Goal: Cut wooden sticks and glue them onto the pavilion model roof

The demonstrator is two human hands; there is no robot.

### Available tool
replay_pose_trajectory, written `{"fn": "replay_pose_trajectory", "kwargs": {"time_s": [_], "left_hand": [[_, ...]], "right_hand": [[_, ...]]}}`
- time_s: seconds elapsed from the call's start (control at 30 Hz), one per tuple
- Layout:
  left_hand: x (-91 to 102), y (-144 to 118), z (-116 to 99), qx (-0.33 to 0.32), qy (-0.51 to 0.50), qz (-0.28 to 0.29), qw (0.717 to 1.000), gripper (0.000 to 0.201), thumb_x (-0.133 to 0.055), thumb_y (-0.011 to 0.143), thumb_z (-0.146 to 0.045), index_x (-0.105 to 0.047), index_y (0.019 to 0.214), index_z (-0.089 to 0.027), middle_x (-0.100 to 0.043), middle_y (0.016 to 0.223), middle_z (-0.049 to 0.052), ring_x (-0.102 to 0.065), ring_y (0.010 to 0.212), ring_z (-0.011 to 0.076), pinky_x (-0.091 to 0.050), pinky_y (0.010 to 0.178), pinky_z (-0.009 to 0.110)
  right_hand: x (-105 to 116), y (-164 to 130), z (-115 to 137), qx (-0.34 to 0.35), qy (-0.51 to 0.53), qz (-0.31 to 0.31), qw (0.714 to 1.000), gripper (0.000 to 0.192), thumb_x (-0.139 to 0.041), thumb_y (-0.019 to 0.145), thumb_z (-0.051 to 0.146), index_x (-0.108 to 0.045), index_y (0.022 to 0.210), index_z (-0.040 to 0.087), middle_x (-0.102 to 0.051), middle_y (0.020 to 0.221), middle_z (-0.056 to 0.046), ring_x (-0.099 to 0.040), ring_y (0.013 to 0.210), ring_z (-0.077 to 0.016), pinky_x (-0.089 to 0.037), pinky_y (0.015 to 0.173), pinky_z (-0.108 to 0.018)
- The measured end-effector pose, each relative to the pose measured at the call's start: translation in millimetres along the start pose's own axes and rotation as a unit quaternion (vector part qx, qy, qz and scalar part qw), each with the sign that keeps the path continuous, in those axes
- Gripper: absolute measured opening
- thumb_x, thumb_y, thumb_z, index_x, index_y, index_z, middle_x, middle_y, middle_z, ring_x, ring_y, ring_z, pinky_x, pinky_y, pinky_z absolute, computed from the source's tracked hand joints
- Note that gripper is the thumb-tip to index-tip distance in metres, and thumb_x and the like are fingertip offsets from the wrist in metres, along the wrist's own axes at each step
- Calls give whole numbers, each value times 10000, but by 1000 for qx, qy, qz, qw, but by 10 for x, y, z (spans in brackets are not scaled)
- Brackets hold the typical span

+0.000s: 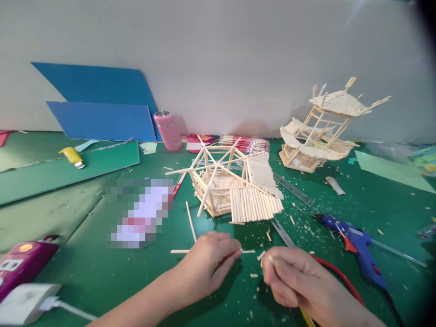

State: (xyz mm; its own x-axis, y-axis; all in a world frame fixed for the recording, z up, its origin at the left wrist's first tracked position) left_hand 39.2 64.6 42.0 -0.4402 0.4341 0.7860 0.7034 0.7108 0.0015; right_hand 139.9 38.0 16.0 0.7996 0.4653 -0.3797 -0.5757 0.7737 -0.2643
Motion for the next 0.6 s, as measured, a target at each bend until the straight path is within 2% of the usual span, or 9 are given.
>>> {"fn": "replay_pose_trajectory", "kwargs": {"time_s": [0.1, 0.23, 0.4, 0.5, 0.57, 0.6], "left_hand": [[-171, 67, 151, 11, 70, -22, 997, 261, -341, 876, -133, -596, 823, -151, -570, 662, 28, -507, 595, 154, -389, 595, 289], [-386, 163, 167, -44, 131, -31, 990, 189, -417, 837, -143, -581, 747, -172, -568, 672, 24, -511, 630, 167, -376, 619, 311], [-475, 224, 211, -66, 177, -39, 981, 194, -451, 850, -185, -573, 699, -174, -592, 765, 59, -515, 699, 199, -362, 617, 331], [-401, 175, 219, -58, 142, -51, 987, 163, -448, 846, -179, -611, 842, -175, -597, 896, 100, -522, 786, 235, -379, 668, 379], [-296, 103, 202, -38, 61, -77, 994, 210, -445, 840, -163, -605, 975, -177, -584, 945, 112, -515, 833, 246, -388, 708, 405], [-236, 60, 211, -12, 6, -96, 995, 218, -428, 849, -150, -613, 962, -177, -576, 936, 109, -512, 836, 237, -395, 720, 402]], "right_hand": [[40, 55, -44, -6, 23, -12, 1000, 272, -429, 908, 387, -578, 845, 168, -440, 530, 56, -336, 488, -76, -244, 492, -219], [77, 98, -74, -15, 10, -18, 1000, 263, -427, 909, 387, -553, 901, 157, -576, 633, 2, -436, 566, -94, -306, 558, -229], [133, 132, -132, -21, 6, -36, 999, 253, -376, 934, 361, -521, 888, 159, -628, 706, -31, -459, 608, -108, -332, 602, -252], [151, 130, -123, -3, -17, -56, 998, 263, -397, 926, 363, -565, 855, 174, -614, 767, -32, -467, 653, -117, -347, 614, -253], [182, 114, -113, 4, -57, -93, 994, 247, -448, 902, 377, -622, 857, 208, -567, 781, -10, -466, 684, -119, -361, 624, -243], [194, 105, -100, 13, -76, -113, 991, 227, -476, 887, 386, -646, 860, 237, -540, 778, 4, -461, 683, -115, -368, 627, -236]]}}
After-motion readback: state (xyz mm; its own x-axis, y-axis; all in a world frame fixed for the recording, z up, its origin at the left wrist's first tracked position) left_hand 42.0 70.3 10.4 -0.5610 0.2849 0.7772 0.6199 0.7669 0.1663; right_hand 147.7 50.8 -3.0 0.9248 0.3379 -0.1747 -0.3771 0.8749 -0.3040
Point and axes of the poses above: each hand's wrist, its own y-axis towards the middle knuckle, its own x-axis out of the back of the hand, z = x × y, the point moved 8 cm from there along y, towards the middle knuckle
